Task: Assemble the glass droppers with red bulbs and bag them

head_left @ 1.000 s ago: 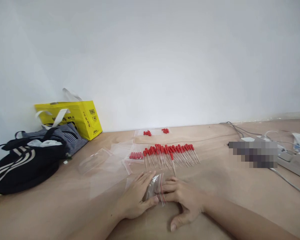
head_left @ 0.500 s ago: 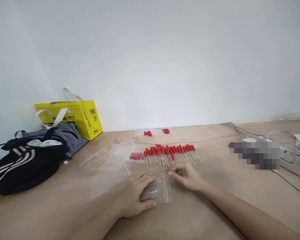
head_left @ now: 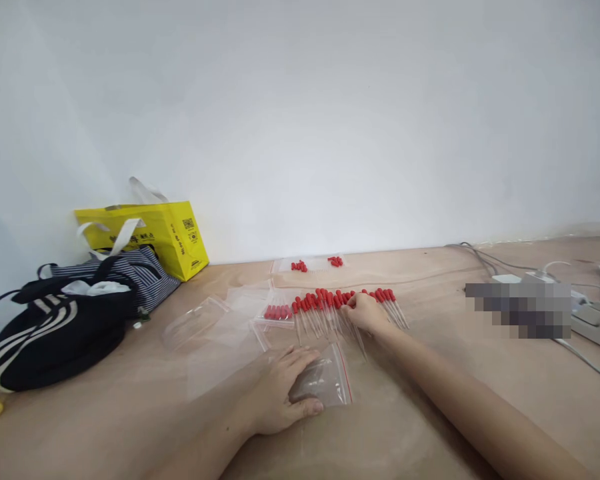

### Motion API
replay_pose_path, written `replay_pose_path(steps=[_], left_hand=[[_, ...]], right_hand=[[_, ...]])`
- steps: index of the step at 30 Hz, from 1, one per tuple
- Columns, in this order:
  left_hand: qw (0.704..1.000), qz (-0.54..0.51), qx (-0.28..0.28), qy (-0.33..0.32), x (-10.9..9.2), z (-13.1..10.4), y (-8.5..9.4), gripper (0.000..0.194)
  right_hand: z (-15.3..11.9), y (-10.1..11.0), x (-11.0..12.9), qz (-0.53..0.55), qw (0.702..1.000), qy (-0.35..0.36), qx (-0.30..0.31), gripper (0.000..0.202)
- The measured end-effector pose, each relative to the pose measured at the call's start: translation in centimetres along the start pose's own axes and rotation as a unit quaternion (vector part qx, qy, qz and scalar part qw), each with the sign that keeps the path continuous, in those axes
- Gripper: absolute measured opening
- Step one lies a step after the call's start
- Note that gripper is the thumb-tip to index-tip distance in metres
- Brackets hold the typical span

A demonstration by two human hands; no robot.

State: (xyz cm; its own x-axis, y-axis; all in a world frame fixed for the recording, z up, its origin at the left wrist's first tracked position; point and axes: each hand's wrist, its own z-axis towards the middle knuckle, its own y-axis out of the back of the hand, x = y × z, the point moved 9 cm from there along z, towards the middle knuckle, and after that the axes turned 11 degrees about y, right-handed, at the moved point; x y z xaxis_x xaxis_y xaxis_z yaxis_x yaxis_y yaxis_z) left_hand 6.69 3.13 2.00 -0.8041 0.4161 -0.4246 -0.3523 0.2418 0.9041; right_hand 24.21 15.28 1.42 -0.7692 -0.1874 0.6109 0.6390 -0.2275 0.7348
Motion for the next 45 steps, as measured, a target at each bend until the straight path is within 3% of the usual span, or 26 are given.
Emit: replay_pose_path(steps=[6, 9, 11, 17, 25, 32, 36, 40, 43, 45], left_hand=[[0.999, 0.017, 0.025, 0.023, -0.6, -0.1, 0.4, 0.063], [1.0, 0.016, 0.017, 0.009, -0.7, 0.0, 0.5, 0.061], [1.0, 0.011, -0.002, -0.004, -0.7, 0.0, 0.5, 0.06], [1.0, 0.002, -0.008, 0.01, 0.0, 0.1, -0.1, 0.063], [0.999, 0.012, -0.001, 0.031, 0.2, 0.2, -0.1, 0.064], [1.0, 0.008, -0.022, 0.015, -0.4, 0.2, 0.2, 0.06], [1.0, 0.016, -0.015, 0.008, -0.6, 0.4, -0.3, 0.06], [1.0, 0.005, -0.024, -0.001, -0.4, 0.6, -0.8, 0.063], [0.998, -0.013, -0.055, -0.028, -0.8, 0.4, -0.1, 0.062], [0.996, -0.02, -0.081, -0.031, -0.5, 0.1, 0.8, 0.052]], right_hand=[[-1.6, 3.3, -0.3, 0.146, 0.987, 0.03, -0.053, 0.02], [-4.0, 4.4, -0.5, 0.317, 0.944, 0.039, -0.086, 0.03], [-5.5, 4.2, -0.7, 0.373, 0.922, 0.027, -0.099, 0.035], [-7.5, 2.3, -0.8, 0.417, 0.902, 0.009, -0.113, 0.042], [-6.8, 5.1, -4.1, 0.416, 0.887, -0.016, -0.2, 0.046], [-8.1, 0.8, -1.3, 0.475, 0.873, -0.036, -0.102, 0.046], [-9.0, -1.8, 1.5, 0.511, 0.859, -0.009, 0.034, 0.044], [-9.6, -3.1, 3.7, 0.493, 0.857, 0.064, 0.139, 0.034], [-9.8, -3.7, 4.2, 0.462, 0.863, 0.102, 0.176, 0.022], [-9.6, -3.8, 3.7, 0.428, 0.883, 0.1, 0.164, 0.018]])
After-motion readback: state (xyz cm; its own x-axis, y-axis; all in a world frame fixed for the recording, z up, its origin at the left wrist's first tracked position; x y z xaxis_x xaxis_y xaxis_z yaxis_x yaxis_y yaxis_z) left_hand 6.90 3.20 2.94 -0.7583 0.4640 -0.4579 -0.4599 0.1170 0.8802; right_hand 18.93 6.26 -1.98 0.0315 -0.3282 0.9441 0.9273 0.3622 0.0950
